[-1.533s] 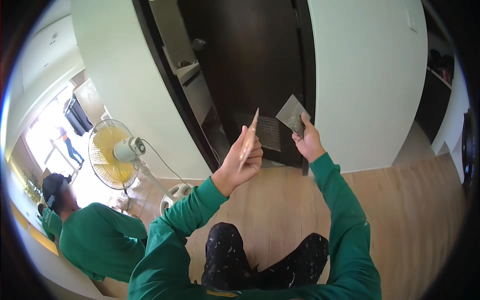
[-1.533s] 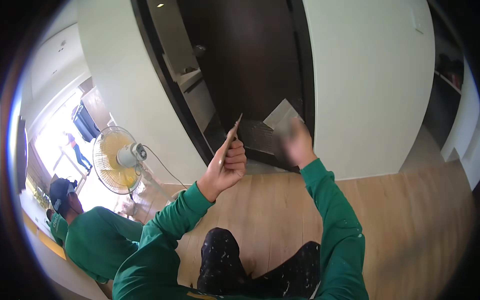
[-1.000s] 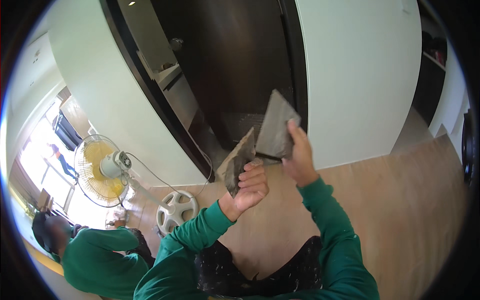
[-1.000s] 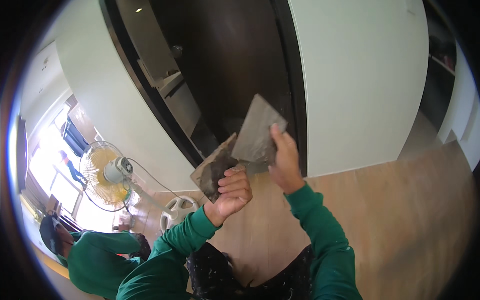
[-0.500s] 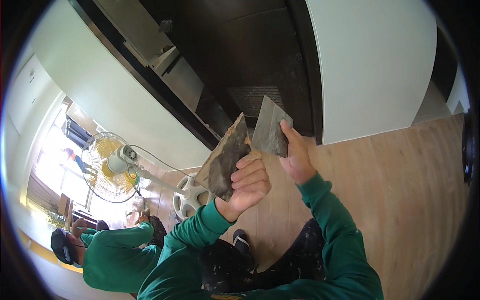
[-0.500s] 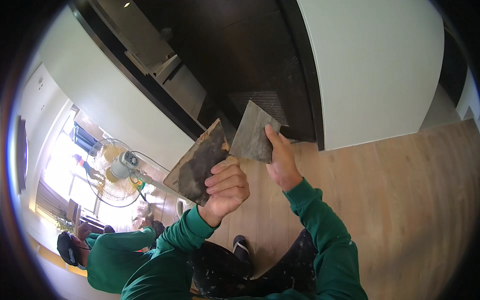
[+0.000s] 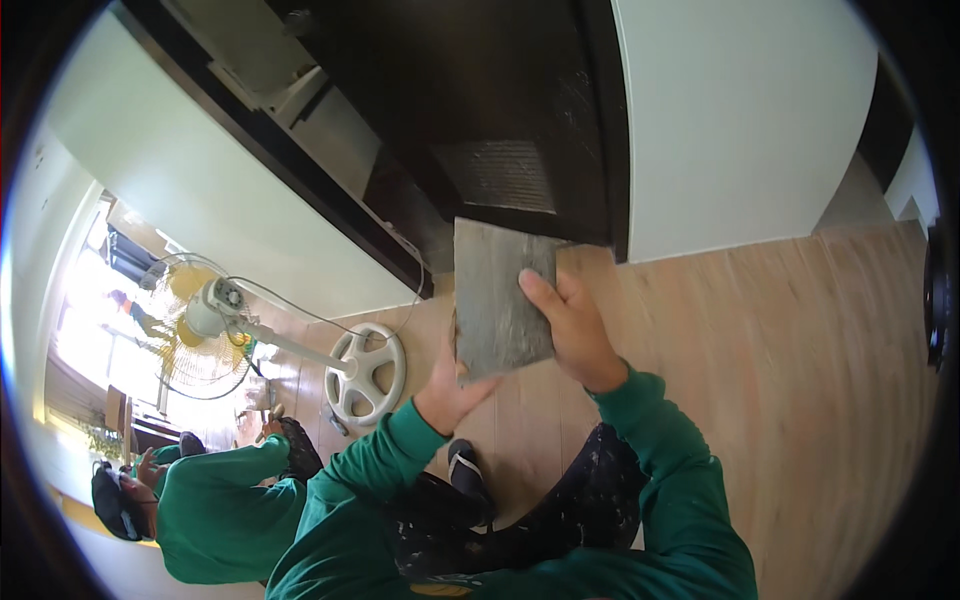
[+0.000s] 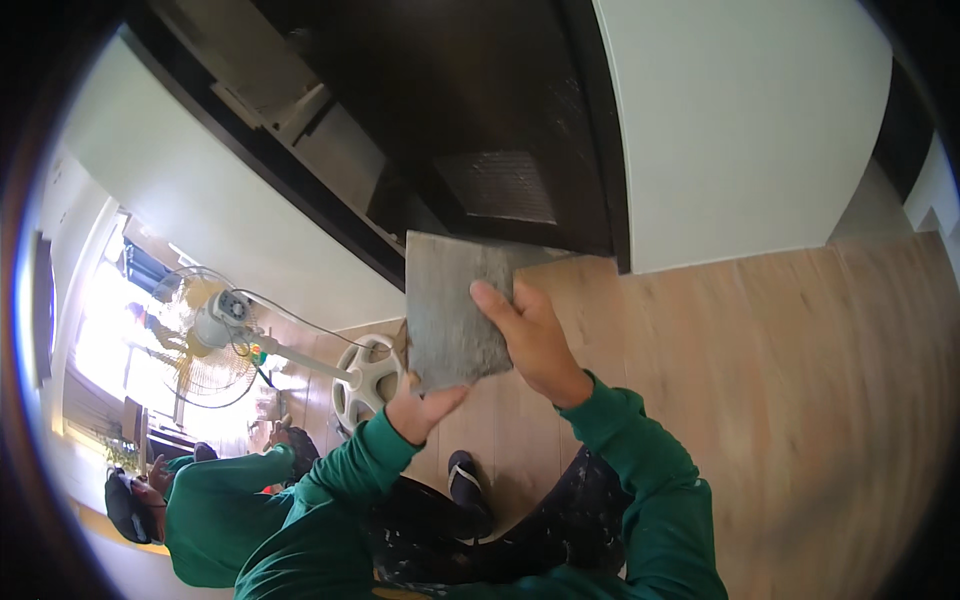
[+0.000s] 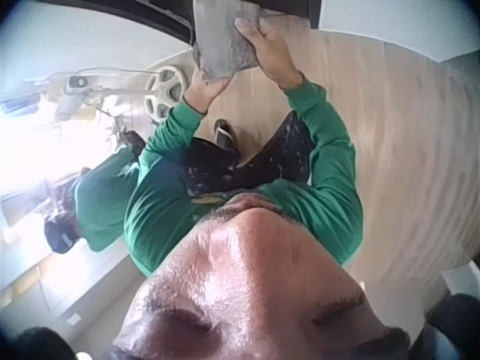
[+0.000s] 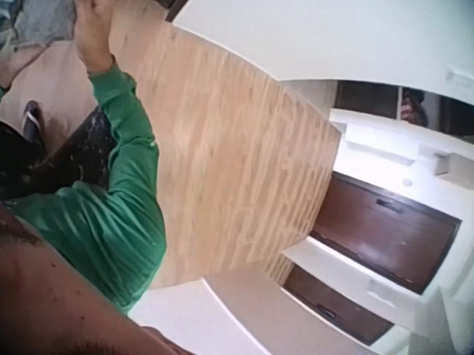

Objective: The person applies putty to gaps in a wooden floor using a scraper, taking material from a hand-held board and spreading it across the floorboards.

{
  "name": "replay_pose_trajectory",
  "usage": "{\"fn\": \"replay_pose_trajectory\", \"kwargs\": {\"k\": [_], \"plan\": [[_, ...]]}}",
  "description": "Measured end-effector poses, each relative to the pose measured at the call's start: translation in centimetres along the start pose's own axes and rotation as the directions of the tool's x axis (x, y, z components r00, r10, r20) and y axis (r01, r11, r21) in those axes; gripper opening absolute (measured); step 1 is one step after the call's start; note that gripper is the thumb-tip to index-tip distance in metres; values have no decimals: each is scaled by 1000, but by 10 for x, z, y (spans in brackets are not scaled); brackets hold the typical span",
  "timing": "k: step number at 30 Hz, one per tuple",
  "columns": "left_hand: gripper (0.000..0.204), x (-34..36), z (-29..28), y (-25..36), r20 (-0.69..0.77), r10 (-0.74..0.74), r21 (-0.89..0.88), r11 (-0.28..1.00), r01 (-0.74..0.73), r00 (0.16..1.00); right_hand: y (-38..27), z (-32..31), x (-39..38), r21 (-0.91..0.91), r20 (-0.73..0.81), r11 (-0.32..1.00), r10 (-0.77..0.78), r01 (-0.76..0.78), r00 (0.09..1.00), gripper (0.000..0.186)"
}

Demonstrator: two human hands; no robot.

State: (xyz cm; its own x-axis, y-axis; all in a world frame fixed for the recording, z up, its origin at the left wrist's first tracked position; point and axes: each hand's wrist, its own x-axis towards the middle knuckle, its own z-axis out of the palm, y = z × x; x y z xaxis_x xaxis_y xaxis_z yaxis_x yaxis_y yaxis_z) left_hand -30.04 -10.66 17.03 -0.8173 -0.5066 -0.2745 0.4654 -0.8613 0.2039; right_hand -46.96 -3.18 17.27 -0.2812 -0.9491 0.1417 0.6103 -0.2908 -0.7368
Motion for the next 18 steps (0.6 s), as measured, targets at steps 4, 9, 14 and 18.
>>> {"fn": "replay_pose_trajectory", "kwargs": {"k": [4,9,14,18], "plan": [[60,8,-35,39,-173,365,586,785,-202,915,23,-28,-49,187,-218,976,154,-113,964,39],[66,20,-62,49,0,619,724,542,-427,786,85,-49,-95,205,-589,974,47,93,806,39],[64,52,-85,50,84,694,802,379,-462,715,104,-22,-85,36,-709,987,-87,159,700,37],[65,73,-59,47,191,640,891,206,-405,745,103,-4,-39,-77,-751,980,-178,182,635,32]]}}
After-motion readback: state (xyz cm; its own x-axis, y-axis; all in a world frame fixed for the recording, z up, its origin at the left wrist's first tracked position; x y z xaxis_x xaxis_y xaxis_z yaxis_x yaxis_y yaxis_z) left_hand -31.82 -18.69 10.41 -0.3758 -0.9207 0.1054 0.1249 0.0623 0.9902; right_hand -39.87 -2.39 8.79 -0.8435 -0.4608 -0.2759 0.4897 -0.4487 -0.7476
